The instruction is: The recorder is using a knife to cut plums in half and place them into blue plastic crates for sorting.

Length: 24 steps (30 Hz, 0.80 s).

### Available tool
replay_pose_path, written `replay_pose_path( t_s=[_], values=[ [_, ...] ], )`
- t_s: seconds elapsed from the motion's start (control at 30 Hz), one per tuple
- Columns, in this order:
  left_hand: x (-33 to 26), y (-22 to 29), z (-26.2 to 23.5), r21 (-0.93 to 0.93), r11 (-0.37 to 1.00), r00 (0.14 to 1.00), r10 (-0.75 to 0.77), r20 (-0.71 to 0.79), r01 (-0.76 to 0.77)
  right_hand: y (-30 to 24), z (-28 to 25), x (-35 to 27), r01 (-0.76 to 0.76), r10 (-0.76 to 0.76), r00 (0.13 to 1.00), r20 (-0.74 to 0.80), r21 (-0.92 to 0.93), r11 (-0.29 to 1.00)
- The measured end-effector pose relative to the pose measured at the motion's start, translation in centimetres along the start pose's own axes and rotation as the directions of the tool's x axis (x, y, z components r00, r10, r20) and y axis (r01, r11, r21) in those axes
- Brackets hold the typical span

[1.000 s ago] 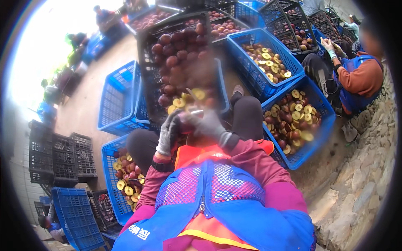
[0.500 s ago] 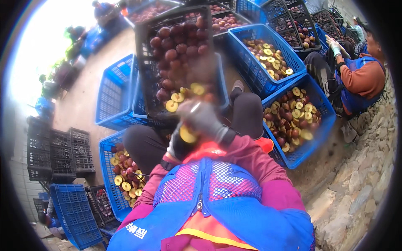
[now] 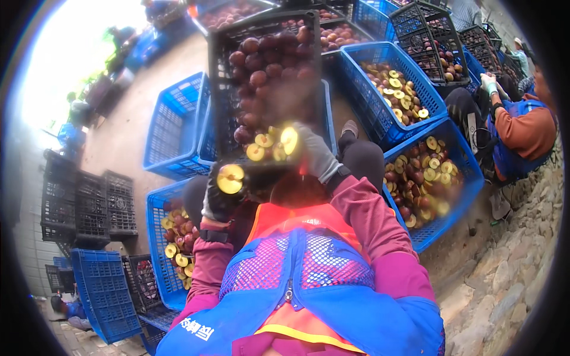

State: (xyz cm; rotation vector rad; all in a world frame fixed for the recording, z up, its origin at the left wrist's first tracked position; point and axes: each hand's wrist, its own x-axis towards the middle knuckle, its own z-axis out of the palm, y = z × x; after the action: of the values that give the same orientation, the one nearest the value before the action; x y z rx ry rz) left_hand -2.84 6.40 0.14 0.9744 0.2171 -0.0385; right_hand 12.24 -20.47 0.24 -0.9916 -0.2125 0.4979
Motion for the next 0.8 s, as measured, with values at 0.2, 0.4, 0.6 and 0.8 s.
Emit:
replay_pose_path(
  t_s=[0.2, 0.4, 0.6, 0.8],
  values=[
    [1.4, 2.5, 5.8, -0.605, 0.674, 0.862, -0.094, 0.498, 0.423, -1.7, 5.7, -0.3, -0.026, 0.036, 0.999, 0.013, -0.437, 0.899],
    [7.8, -2.0, 10.3, -0.355, 0.858, 0.927, -0.319, 0.197, 0.371, -1.7, 4.0, 1.1, -0.160, 0.035, 0.979, -0.199, -0.658, 0.736],
    [19.5, -0.2, 4.9, 0.956, 0.284, 0.987, 0.160, 0.026, -0.071, -3.8, -2.0, 6.3, -0.224, -0.003, 0.901, -0.433, -0.474, 0.852],
    [28.9, -2.4, -4.6, 0.831, -0.544, 0.990, -0.003, -0.144, 0.119, -5.0, -3.6, 3.9, -0.441, 0.330, 0.897, -0.293, -0.576, 0.688]
  ],
)
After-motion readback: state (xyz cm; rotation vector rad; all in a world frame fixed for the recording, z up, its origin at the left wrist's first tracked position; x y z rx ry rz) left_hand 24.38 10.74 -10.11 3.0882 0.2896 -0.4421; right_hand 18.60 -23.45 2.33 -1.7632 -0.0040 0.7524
